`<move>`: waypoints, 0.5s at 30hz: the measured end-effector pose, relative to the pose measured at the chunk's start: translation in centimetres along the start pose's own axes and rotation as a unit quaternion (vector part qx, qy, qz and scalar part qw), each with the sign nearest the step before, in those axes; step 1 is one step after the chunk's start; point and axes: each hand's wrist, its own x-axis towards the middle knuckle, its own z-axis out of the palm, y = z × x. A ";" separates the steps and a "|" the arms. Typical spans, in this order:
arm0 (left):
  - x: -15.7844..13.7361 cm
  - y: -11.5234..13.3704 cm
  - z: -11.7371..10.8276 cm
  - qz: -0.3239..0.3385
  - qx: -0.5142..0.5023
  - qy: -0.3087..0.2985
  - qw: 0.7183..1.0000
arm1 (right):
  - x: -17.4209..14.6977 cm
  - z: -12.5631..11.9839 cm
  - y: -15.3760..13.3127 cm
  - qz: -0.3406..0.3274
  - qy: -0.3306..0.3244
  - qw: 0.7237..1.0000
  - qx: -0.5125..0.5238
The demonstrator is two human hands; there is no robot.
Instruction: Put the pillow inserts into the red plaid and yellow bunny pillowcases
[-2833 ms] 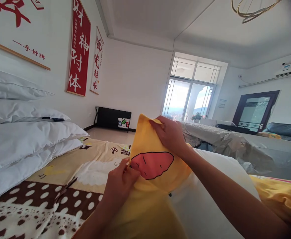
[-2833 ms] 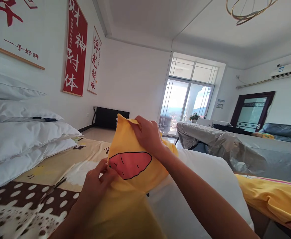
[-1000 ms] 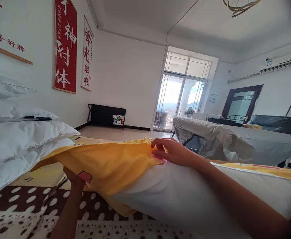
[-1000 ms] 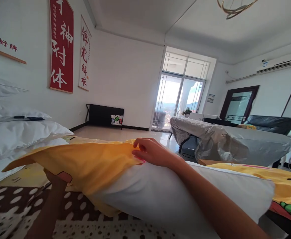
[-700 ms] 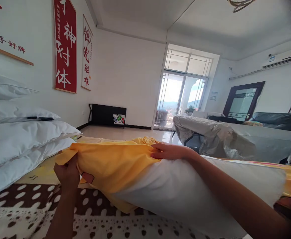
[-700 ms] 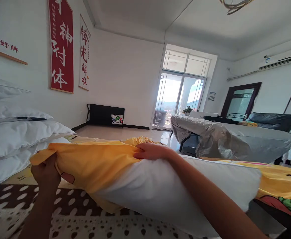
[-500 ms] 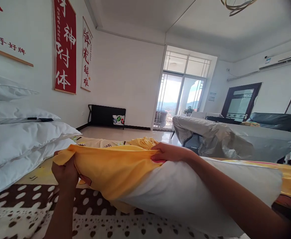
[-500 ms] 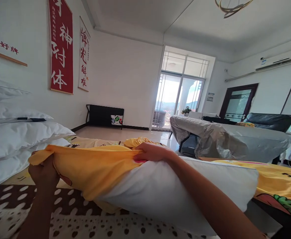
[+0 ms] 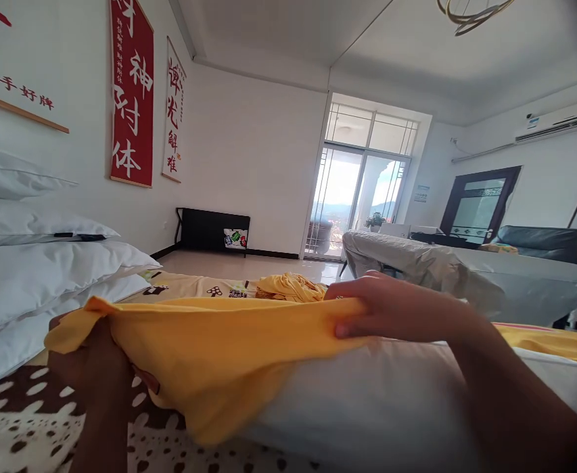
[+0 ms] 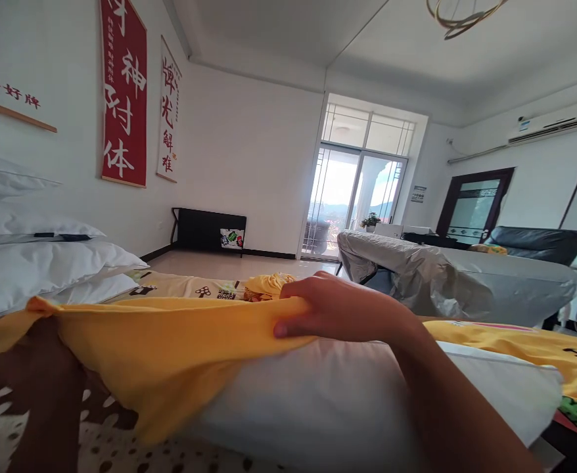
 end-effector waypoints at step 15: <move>-0.6 1.4 0.9 -0.034 0.034 0.026 0.998 | -1.2 12.7 -7.0 -0.331 0.392 0.818 -0.259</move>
